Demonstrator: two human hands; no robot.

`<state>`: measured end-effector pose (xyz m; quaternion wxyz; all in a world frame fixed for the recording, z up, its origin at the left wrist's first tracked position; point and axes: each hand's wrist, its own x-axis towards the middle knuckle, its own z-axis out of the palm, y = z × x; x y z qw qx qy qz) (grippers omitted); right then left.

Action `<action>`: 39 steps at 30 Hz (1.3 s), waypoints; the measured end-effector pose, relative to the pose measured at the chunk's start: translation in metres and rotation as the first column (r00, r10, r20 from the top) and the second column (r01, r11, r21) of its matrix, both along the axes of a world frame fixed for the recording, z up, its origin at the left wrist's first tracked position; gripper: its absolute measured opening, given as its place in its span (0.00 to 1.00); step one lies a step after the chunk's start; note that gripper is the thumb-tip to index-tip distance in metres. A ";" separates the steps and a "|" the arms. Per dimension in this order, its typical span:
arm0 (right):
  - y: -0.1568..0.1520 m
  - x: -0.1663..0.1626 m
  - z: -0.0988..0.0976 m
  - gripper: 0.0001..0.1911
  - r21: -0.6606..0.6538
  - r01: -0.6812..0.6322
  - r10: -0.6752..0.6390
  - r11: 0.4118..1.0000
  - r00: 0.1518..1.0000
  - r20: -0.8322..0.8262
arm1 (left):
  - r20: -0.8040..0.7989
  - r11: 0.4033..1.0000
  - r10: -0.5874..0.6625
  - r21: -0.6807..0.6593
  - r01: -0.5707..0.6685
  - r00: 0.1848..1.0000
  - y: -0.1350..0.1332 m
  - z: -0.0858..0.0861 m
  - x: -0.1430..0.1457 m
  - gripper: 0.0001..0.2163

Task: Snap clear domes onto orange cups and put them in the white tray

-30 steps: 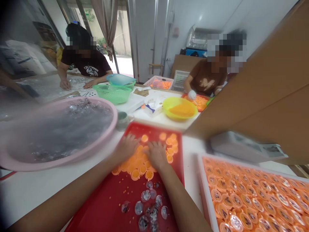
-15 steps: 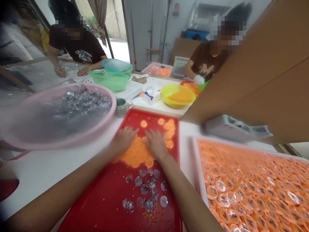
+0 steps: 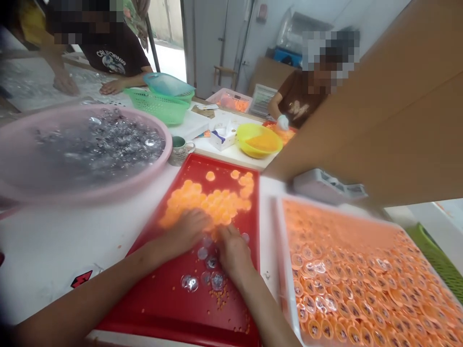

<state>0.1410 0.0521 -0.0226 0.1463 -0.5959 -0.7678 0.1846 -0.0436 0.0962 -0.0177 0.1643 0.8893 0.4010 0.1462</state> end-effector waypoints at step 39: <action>-0.085 0.049 0.007 0.11 -0.021 0.087 -0.089 0.996 0.937 -0.337 | 0.002 0.944 0.297 -0.151 -0.294 0.955 -0.048 0.032 -0.012 0.03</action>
